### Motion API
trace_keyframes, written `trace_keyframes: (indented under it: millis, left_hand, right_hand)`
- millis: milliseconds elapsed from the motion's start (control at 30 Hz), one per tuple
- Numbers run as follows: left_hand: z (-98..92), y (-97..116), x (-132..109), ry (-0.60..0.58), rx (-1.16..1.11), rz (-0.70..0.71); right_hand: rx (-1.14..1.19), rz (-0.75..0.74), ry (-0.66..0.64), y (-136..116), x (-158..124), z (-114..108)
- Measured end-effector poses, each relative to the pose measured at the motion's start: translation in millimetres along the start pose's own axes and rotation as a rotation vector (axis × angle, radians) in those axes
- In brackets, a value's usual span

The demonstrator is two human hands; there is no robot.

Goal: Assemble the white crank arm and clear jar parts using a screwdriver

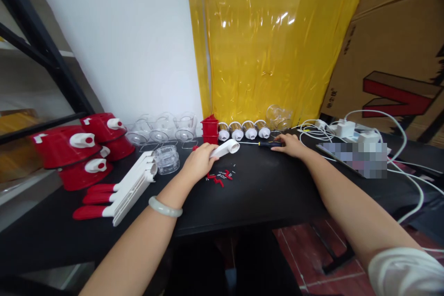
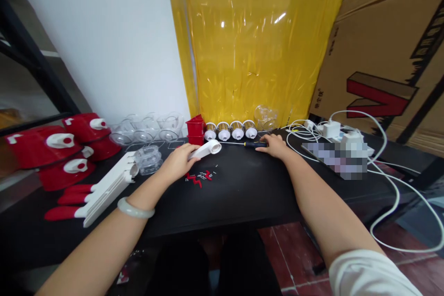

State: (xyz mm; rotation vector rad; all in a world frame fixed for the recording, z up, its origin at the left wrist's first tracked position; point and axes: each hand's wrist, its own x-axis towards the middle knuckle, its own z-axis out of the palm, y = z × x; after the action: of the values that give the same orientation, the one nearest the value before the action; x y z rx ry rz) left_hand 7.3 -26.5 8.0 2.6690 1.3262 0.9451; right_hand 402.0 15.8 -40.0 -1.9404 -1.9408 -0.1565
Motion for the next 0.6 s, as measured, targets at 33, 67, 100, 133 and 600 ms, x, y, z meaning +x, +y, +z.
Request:
trace_keyframes:
  millis: [33, 67, 100, 133, 600]
  left_hand:
    - [0.3, -1, 0, -0.005, 0.014, 0.001]
    - [0.5, -1, 0, -0.020, 0.035, -0.006]
    - [0.5, -2, 1, -0.045, 0.062, -0.018]
    - [0.4, -2, 1, -0.078, 0.093, -0.029]
    - [-0.1, -7, 2, -0.241, 0.247, -0.107]
  right_hand:
    - [0.022, -0.005, -0.025, 3, 1, 1]
    - [0.055, -0.011, -0.049, 5, 2, 2]
    - [0.092, -0.022, -0.063, 7, 3, 2]
    - [0.128, -0.035, -0.062, 9, 4, 2]
    - [0.965, 0.156, -0.005, -7, 1, -3]
